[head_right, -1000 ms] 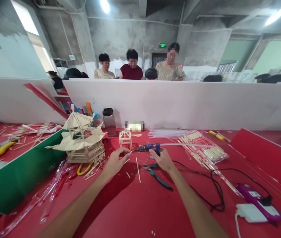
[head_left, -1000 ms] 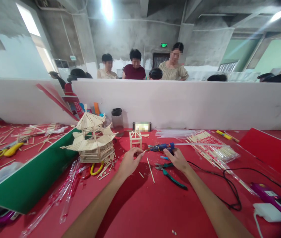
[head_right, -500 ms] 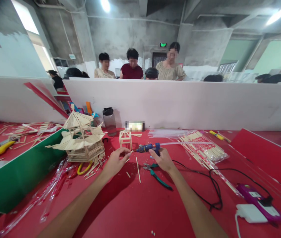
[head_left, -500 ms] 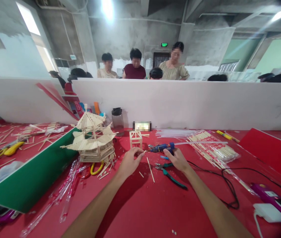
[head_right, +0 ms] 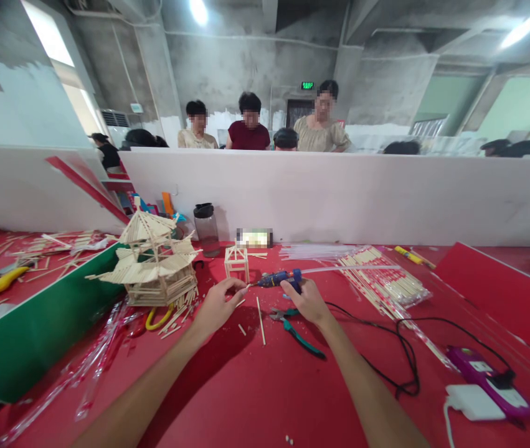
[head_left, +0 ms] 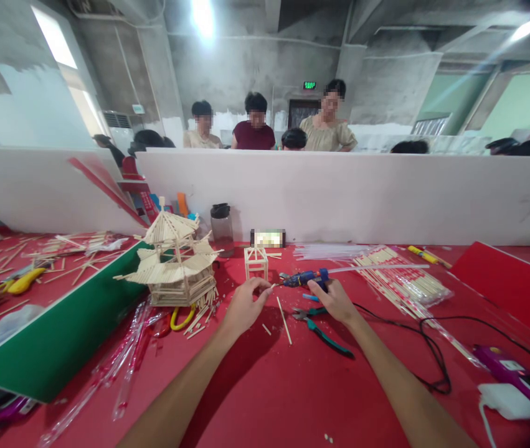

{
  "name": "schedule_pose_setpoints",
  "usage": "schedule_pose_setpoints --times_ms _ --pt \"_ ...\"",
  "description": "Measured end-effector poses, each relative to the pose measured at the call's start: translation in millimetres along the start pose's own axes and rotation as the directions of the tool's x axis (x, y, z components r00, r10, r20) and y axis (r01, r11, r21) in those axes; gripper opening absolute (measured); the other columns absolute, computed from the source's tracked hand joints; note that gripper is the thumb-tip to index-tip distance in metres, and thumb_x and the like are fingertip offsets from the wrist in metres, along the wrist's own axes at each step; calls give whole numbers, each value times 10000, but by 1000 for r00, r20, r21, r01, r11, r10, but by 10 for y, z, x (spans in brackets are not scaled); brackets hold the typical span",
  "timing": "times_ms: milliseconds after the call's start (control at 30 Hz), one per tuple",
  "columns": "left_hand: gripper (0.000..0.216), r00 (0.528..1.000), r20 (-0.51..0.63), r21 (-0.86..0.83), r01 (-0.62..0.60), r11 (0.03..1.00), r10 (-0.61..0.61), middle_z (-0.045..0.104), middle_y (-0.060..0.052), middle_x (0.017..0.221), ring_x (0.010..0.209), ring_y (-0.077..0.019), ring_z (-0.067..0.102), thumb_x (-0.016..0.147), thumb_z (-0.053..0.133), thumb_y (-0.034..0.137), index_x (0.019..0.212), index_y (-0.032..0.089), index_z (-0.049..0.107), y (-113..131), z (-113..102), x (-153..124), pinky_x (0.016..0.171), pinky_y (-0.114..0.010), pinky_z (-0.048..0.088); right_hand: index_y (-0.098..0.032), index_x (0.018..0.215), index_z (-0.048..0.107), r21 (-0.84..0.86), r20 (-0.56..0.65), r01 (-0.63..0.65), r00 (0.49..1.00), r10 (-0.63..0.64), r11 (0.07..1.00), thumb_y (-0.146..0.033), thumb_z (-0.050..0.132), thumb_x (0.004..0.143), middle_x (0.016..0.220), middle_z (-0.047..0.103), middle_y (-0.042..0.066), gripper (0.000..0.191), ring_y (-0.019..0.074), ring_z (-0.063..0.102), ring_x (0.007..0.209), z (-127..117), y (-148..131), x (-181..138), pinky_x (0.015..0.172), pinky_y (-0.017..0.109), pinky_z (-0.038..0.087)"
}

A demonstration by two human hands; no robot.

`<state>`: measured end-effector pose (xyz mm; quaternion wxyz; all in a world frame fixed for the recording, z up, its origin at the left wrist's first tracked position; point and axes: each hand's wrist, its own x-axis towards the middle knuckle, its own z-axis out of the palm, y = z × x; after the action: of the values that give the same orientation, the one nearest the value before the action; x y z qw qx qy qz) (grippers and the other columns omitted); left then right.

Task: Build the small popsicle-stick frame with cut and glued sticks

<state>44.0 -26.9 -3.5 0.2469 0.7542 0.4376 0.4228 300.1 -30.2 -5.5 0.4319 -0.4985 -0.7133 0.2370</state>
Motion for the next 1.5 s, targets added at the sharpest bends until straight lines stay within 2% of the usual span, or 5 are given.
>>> schedule_pose_setpoints --times_ms 333,600,767,1367,1500 --pt "151 1000 12 -13 0 1000 1 666 -30 833 758 -153 587 882 540 291 861 188 649 11 -2 -3 743 -262 442 -159 643 531 36 -10 -25 1000 26 999 -542 451 911 561 477 -15 475 120 422 540 10 -66 -7 513 256 307" --pt "199 992 27 -225 129 966 -126 667 -24 796 722 -146 588 855 580 353 875 166 644 14 -3 23 698 -248 452 -161 641 534 27 6 -36 999 36 999 -544 469 903 562 483 -17 469 129 444 565 -8 5 14 535 258 327" --pt "213 988 23 -272 155 950 -155 655 -24 775 687 -133 564 839 600 366 846 156 634 4 -7 37 643 -232 438 -145 683 580 66 28 -54 998 52 996 -539 480 894 607 541 2 458 143 480 593 21 -29 0 554 263 355" --pt "224 990 31 -254 143 957 -139 645 -21 771 701 -143 572 834 599 382 852 161 631 -26 27 20 675 -253 447 -141 693 569 128 2 -71 997 71 989 -540 479 893 575 479 -16 455 107 400 534 19 -117 -12 508 250 375" --pt "212 990 13 -243 141 960 -142 664 -28 787 722 -154 594 820 619 375 847 165 642 -27 30 22 696 -261 459 -147 668 562 90 -9 -49 999 50 995 -539 480 892 563 477 -13 459 116 411 542 26 -99 -7 504 256 370"
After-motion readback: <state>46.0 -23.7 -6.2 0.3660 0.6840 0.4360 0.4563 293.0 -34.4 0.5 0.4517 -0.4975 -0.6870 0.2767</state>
